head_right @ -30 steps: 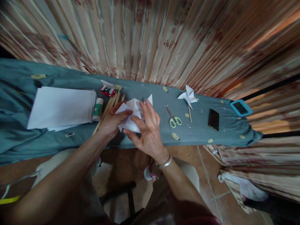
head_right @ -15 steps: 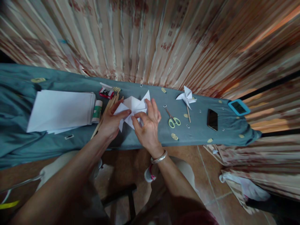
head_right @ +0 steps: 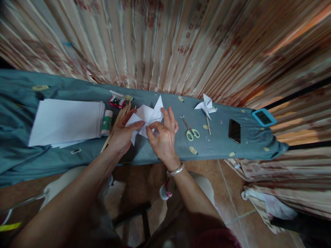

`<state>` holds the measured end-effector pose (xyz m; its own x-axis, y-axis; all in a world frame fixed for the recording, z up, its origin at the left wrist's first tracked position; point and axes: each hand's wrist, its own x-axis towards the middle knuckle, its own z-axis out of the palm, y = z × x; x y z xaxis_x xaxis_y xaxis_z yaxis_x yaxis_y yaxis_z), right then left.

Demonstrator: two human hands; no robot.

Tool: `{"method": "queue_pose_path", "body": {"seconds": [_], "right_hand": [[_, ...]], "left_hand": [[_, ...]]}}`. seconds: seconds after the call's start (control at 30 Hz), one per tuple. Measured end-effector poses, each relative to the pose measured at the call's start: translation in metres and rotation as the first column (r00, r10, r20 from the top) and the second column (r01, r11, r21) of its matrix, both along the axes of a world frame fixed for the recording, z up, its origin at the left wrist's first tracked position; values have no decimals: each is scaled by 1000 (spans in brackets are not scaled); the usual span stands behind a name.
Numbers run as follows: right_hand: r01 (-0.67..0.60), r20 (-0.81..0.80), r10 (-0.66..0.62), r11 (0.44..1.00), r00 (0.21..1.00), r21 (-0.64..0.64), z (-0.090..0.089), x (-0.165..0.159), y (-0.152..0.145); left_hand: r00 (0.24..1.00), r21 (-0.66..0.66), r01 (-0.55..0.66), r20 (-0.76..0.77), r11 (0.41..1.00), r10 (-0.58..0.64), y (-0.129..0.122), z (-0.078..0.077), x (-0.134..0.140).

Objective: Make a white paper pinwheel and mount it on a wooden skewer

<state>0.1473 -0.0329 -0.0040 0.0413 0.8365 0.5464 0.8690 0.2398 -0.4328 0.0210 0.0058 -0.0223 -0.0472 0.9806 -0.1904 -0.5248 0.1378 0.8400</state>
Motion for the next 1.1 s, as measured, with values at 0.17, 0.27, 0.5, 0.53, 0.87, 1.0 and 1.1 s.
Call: {"method": "queue_pose_path", "body": {"seconds": [0.17, 0.27, 0.5, 0.53, 0.87, 1.0, 1.1], "right_hand": [[8, 30, -8, 1000, 1000, -2, -2, 1, 1], [2, 46, -3, 1000, 999, 9, -3, 2, 1], [-5, 66, 3, 1000, 998, 26, -4, 1, 1], [-6, 69, 4, 1000, 998, 28, -4, 0, 1], [-12, 122, 6, 999, 993, 46, -3, -1, -1], [-23, 149, 15, 998, 989, 58, -3, 0, -1], [-17, 153, 8, 998, 988, 53, -2, 0, -1]], "left_hand": [[1000, 18, 11, -7, 1000, -11, 0, -1, 0], [999, 17, 25, -23, 1000, -25, 0, -3, 0], [998, 28, 30, -50, 999, -28, 2, -8, -1], [998, 30, 28, -53, 999, -27, 2, -8, -1], [998, 30, 23, -53, 999, -21, 4, -10, -2], [999, 19, 24, -34, 1000, -23, 3, -9, -2], [999, 4, 28, -39, 1000, -28, 3, -6, -2]]}}
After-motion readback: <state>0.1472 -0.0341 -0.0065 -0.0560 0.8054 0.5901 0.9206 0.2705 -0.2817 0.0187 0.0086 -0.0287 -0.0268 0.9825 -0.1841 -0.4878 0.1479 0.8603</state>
